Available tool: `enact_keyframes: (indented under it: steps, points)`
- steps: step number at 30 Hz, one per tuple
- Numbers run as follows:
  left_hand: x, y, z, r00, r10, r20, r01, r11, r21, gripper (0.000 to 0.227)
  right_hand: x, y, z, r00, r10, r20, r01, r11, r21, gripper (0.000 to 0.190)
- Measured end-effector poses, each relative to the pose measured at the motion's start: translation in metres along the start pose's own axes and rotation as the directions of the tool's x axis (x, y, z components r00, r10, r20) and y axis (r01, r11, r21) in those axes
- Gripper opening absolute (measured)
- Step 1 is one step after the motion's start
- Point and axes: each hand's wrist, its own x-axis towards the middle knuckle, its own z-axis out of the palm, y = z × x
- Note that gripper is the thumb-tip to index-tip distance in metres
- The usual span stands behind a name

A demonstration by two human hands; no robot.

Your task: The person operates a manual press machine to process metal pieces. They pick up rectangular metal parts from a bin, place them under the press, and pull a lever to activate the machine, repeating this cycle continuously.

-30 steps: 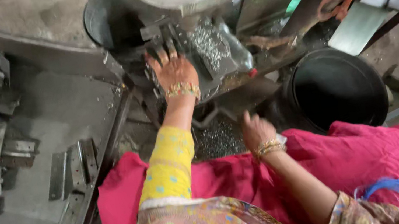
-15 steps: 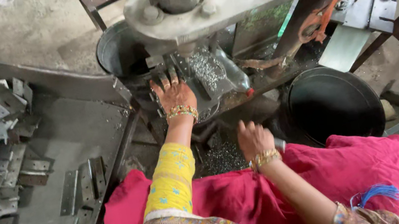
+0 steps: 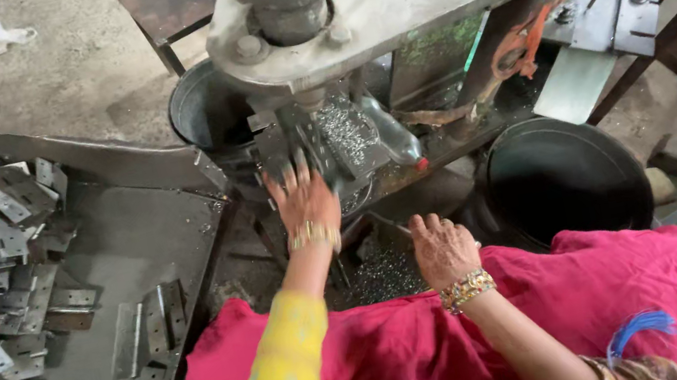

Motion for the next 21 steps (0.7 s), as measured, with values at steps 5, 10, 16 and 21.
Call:
enact_keyframes:
  steps: [5,10,16,21]
  points:
    - [-0.067,-0.006,-0.002,0.958,0.232,-0.171,-0.239,0.971,-0.019,0.022,-0.004,-0.009,-0.005,0.998,0.068,0.007,-0.068,0.998,-0.012,0.027]
    - [-0.02,0.008,-0.044,0.883,0.242,-0.401,-0.27,0.963,-0.013,0.018,0.005,-0.005,0.009,0.991,0.097,0.092,-0.093,0.994,-0.051,0.031]
    - [0.018,0.075,-0.041,0.997,0.068,-0.047,-0.061,0.991,0.123,0.022,0.006,-0.001,0.012,0.986,0.101,0.135,-0.104,0.995,0.012,0.031]
    - [0.012,0.04,-0.025,0.994,-0.108,0.006,0.108,0.982,-0.157,0.031,0.005,0.001,0.013,0.985,0.097,0.139,-0.1,0.995,0.015,0.03]
